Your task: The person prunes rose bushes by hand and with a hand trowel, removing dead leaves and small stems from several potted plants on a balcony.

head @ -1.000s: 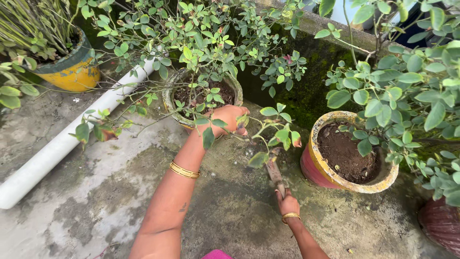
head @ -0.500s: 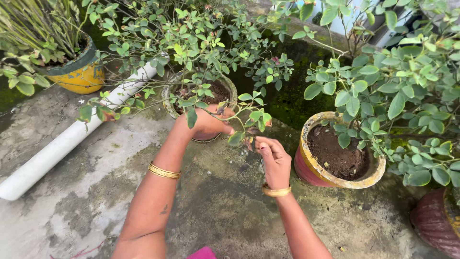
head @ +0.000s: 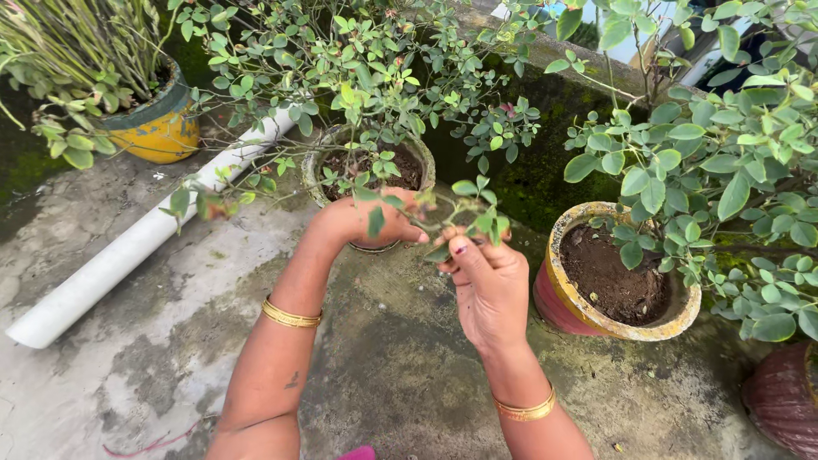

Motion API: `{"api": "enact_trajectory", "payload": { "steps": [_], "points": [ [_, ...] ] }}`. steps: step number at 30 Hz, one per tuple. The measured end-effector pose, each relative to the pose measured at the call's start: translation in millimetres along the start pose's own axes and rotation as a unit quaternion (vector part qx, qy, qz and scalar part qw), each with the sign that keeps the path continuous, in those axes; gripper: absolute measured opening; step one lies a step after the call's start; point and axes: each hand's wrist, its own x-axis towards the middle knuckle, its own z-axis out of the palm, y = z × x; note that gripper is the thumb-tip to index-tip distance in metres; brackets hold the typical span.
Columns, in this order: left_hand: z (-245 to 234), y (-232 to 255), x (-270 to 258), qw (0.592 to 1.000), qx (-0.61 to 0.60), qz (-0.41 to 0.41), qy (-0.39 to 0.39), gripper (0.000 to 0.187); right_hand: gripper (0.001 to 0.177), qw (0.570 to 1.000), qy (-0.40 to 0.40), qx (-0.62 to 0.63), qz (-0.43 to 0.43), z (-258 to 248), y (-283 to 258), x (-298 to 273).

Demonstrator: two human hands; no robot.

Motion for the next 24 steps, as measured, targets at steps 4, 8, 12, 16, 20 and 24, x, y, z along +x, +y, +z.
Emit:
{"api": "enact_trajectory", "payload": {
  "steps": [4, 8, 12, 16, 20, 24],
  "points": [
    [-3.0, 2.8, 8.1, 0.931, -0.280, 0.236, -0.004, 0.056, 0.017, 1.000, 0.016, 0.022, -0.007, -8.3, 15.1, 3.1],
    [-8.3, 3.4, 24.0, 0.859, -0.455, 0.229, -0.053, 0.048, 0.016, 0.999, 0.035, 0.020, -0.032, -16.7, 26.4, 7.7],
    [-14.5, -2.4, 36.5, 0.816, -0.458, 0.352, -0.030, 0.050, 0.014, 0.996, 0.037, 0.024, -0.071, -28.4, 32.5, 17.4],
    [-19.2, -7.4, 40.6, 0.847, -0.388, 0.363, -0.012, 0.053, 0.011, 0.993, -0.016, 0.022, -0.117, -34.7, 31.3, 28.4],
    [-14.8, -3.7, 47.9, 0.744, -0.483, 0.459, -0.041, 0.056, 0.012, 0.996, 0.052, 0.031, -0.066, -35.1, 16.4, 30.6],
    [-18.5, -1.3, 35.8, 0.848, -0.365, 0.384, -0.022, 0.052, 0.008, 0.995, 0.063, -0.024, -0.068, -40.1, 2.9, 28.7]
  ]
}}
